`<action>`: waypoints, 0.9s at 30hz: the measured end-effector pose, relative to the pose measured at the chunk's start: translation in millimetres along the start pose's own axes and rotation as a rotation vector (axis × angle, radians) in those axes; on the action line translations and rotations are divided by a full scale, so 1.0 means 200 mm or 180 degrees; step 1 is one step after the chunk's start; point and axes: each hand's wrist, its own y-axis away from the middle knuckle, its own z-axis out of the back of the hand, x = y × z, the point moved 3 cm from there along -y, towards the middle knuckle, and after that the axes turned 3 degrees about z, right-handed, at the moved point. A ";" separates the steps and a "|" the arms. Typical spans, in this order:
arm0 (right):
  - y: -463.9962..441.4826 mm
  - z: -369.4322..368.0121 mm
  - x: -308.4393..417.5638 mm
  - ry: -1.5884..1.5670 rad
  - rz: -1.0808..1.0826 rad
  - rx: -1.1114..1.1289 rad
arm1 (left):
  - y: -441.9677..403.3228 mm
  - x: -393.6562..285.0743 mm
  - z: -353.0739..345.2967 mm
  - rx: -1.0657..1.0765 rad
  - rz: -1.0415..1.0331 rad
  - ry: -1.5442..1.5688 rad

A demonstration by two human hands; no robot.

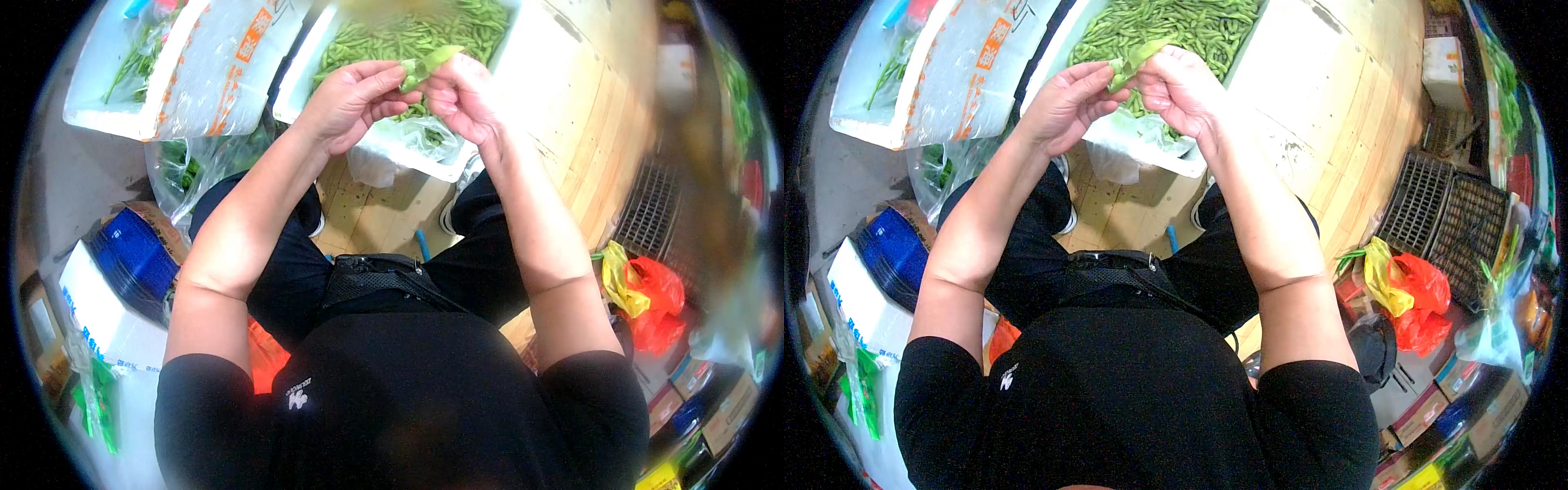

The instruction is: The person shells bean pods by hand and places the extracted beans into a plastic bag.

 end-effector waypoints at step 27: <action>0.01 0.01 -0.01 0.3895 0.1762 -0.0624 | -0.04 0.03 0.03 -0.0613 -0.0262 -0.0841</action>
